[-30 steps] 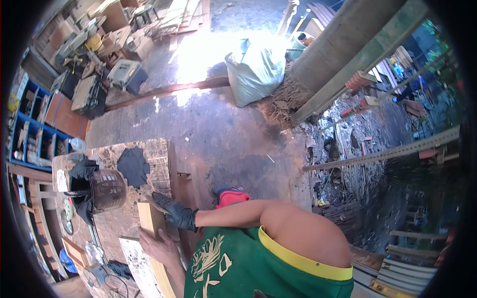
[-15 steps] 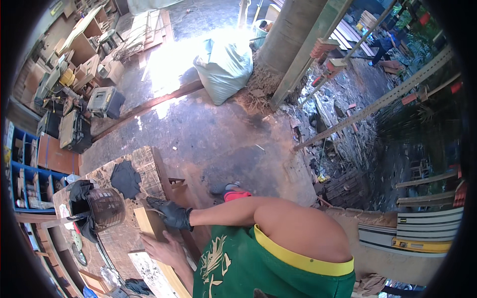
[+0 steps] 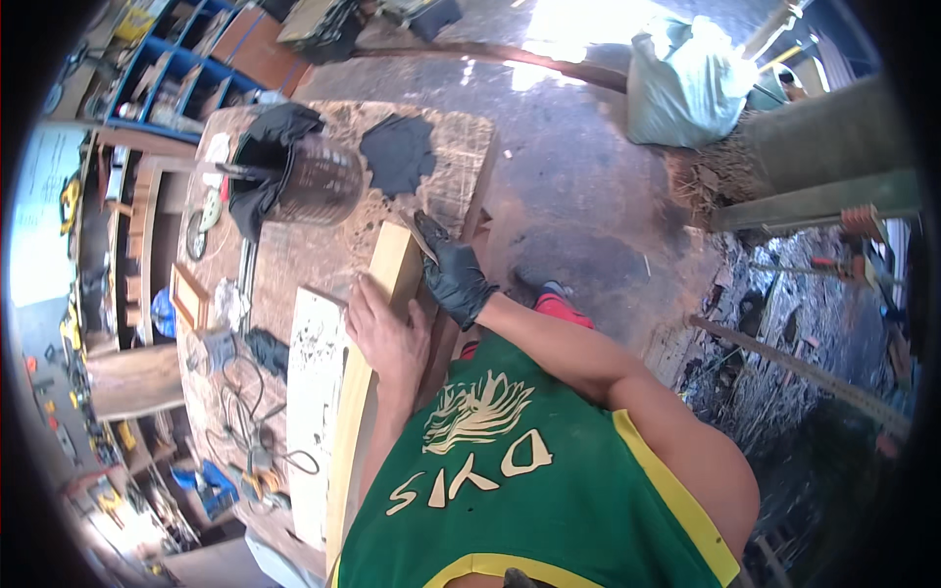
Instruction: Sanding the surface of a wooden plank by hand using a sanding disc and then applying a dark stain to the edges with a brush.
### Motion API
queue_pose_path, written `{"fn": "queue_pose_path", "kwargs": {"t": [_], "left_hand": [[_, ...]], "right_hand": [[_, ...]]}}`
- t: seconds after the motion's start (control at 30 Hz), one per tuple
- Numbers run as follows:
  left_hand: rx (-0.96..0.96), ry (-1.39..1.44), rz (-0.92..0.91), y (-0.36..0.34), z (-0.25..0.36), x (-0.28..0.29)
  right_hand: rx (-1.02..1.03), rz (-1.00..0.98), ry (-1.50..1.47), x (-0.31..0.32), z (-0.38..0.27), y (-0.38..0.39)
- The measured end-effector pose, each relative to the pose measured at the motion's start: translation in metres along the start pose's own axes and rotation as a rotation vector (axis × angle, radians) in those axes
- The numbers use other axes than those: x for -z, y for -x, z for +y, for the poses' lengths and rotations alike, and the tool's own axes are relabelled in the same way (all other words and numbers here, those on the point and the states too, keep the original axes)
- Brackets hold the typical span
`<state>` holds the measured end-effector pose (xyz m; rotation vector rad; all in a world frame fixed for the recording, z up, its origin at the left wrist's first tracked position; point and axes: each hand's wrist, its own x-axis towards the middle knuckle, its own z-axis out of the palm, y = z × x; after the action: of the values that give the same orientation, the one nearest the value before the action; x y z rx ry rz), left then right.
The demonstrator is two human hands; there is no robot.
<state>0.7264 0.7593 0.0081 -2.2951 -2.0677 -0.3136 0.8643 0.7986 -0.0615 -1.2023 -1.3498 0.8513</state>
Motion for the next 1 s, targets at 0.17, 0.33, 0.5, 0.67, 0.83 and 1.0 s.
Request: {"fn": "queue_pose_path", "kwargs": {"t": [0.17,0.33,0.5,0.67,0.83,1.0], "left_hand": [[-0.04,-0.002,0.035,-0.004,0.01,0.01],[-0.023,0.01,0.009,-0.005,0.013,0.009],[-0.015,-0.012,0.022,-0.005,0.012,0.011],[0.049,0.098,0.052,-0.007,0.016,0.012],[0.131,0.075,0.055,-0.007,0.018,0.01],[0.152,0.071,0.122,-0.006,0.021,0.006]], "right_hand": [[-0.089,0.067,-0.002,0.003,-0.007,-0.007],[0.16,0.092,-0.022,0.006,-0.003,-0.004],[-0.134,-0.321,0.095,0.048,0.009,-0.032],[-0.263,-0.361,-0.122,0.082,0.019,-0.088],[-0.026,-0.834,-0.143,0.066,0.02,-0.121],[-0.04,-0.918,-0.41,0.058,0.021,-0.139]]}}
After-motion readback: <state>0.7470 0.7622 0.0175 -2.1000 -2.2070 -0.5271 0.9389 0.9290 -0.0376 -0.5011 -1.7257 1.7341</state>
